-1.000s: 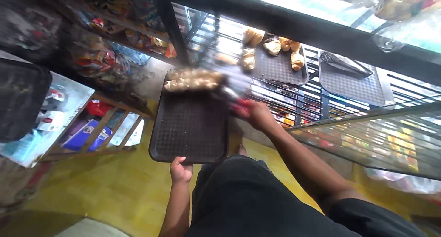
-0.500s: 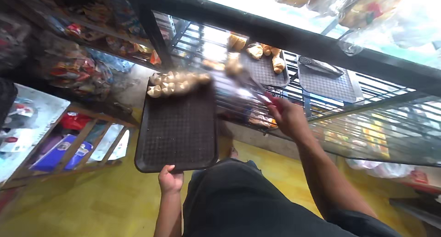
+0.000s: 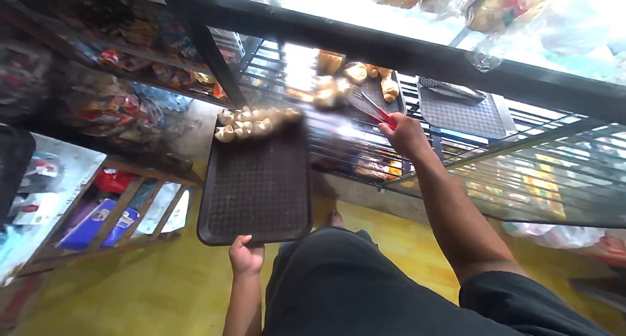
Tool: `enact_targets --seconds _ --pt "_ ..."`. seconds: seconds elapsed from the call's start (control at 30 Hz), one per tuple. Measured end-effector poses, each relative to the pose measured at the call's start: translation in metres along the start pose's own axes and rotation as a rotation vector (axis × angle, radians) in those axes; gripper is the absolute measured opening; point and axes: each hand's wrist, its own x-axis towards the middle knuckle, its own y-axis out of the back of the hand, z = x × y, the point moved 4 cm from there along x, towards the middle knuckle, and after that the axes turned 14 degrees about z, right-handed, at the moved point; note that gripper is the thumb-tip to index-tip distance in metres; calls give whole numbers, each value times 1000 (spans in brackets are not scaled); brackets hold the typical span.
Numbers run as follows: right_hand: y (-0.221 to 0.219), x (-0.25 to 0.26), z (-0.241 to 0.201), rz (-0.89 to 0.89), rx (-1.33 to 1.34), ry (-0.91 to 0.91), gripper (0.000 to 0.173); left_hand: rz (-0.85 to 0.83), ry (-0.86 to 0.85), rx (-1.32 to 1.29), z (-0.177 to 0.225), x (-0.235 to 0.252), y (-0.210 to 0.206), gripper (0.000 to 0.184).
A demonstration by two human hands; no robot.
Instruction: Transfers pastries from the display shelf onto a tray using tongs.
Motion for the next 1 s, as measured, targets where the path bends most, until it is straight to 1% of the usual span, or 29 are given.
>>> enact_targets --seconds 0.1,0.17,0.2,0.27,0.3,0.4,0.47,0.53,0.6,0.7,0.77,0.83,0.93,1.0 --pt "28 -29 -7 81 72 2 32 14 4 -12 1 -1 1 25" --pt "28 -52 -28 -7 100 38 34 25 9 -19 -1 -3 4 25" --pt "17 -61 -40 -74 115 65 33 25 10 -19 -1 -3 5 25" --pt "-20 -73 -66 -195 122 105 31 28 7 -20 0 -2 8 26" --pt "-40 -74 -76 -220 119 120 32 29 3 -16 1 -2 9 25" --pt "-88 -63 -95 -188 118 172 34 25 -6 -13 3 -2 14 25" --pt "-106 -53 -101 -156 94 202 35 14 -10 -6 4 -2 18 26" --pt "-113 -48 -102 -136 88 212 36 17 -13 -2 5 -3 20 26" --pt "-97 -53 -102 -121 123 238 34 21 -19 2 6 -4 19 25" --pt "-39 -70 -88 -88 172 197 30 5 -12 -9 3 0 15 25" --pt "-1 -79 -67 -9 138 159 29 -8 -5 -11 1 2 13 25" --pt "23 -78 -43 45 66 83 30 -16 4 -14 1 5 10 25" --pt "28 -67 -17 45 -9 -14 31 -26 9 0 3 8 3 26" --pt "20 -55 -14 34 -10 -28 30 -48 6 20 5 11 -1 26"
